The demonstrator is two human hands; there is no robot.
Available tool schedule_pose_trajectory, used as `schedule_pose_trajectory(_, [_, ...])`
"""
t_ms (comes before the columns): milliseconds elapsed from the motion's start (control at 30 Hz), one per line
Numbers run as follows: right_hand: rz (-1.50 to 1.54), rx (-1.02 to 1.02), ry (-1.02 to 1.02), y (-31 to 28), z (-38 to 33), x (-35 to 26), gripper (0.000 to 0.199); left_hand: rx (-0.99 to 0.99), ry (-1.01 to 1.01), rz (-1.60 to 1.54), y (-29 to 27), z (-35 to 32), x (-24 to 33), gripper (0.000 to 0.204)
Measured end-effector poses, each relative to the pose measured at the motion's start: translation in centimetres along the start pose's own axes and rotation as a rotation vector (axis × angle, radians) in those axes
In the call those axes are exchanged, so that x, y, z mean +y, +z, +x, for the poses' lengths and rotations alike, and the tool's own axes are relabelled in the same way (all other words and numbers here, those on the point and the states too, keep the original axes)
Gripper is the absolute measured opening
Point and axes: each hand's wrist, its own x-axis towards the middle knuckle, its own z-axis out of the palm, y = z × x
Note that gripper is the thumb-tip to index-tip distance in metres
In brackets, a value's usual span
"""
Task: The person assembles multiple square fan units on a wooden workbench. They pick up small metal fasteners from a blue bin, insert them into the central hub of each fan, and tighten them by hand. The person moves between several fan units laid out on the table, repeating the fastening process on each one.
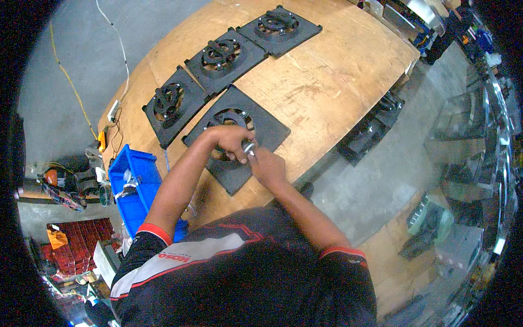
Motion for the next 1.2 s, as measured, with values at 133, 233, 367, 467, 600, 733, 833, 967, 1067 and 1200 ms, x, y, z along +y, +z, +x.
schedule_pose_trajectory(133, [0.595, -0.186, 0.289, 2.2, 1.3, 2.9, 0.031, -0.014, 0.017, -0.018, -0.3, 0.6, -0.2, 0.057])
schedule_pose_trajectory(233, [1.089, -0.276, 0.607, 1.2, 2.2, 2.1, 0.029, 0.0, -0.018, 0.015, -0.7, 0.6, -0.5, 0.059])
schedule_pose_trajectory(367, [1.004, -0.353, 0.646, 1.2, 2.6, 2.6, 0.029, 0.009, 0.002, -0.023, -0.5, 0.6, -0.7, 0.062])
schedule_pose_trajectory(467, [0.809, -0.321, 0.574, 2.1, 2.4, 4.1, 0.03, 0.006, -0.013, -0.027, -0.6, 0.5, -0.3, 0.063])
schedule_pose_trajectory(600, [0.822, -0.186, 0.543, 2.3, 1.7, 4.2, 0.03, 0.009, -0.007, -0.01, -0.5, 0.4, -0.5, 0.063])
schedule_pose_trajectory(733, [0.75, -0.181, 0.492, 2.1, 1.4, 5.3, 0.026, 0.014, 0.007, -0.01, -0.5, 0.4, -0.5, 0.063])
schedule_pose_trajectory(833, [0.521, -0.006, 0.298, 2.6, 0.6, 5.4, 0.023, 0.003, 0.023, -0.001, -0.6, 0.7, -0.4, 0.066])
schedule_pose_trajectory(967, [0.21, 0.242, 0.007, 0.3, -0.1, 2.5, 0.028, -0.004, 0.01, -0.002, -0.6, 0.9, -1.1, 0.068])
schedule_pose_trajectory(1067, [0.112, 0.158, -0.083, -0.5, -0.4, 0.6, 0.028, -0.015, 0.01, -0.01, -0.6, 0.8, -1.1, 0.067])
schedule_pose_trajectory(1200, [0.286, -0.053, 0.1, 2.1, -0.4, 1.5, 0.024, -0.007, 0.057, -0.017, -0.7, 0.9, -1.1, 0.067])
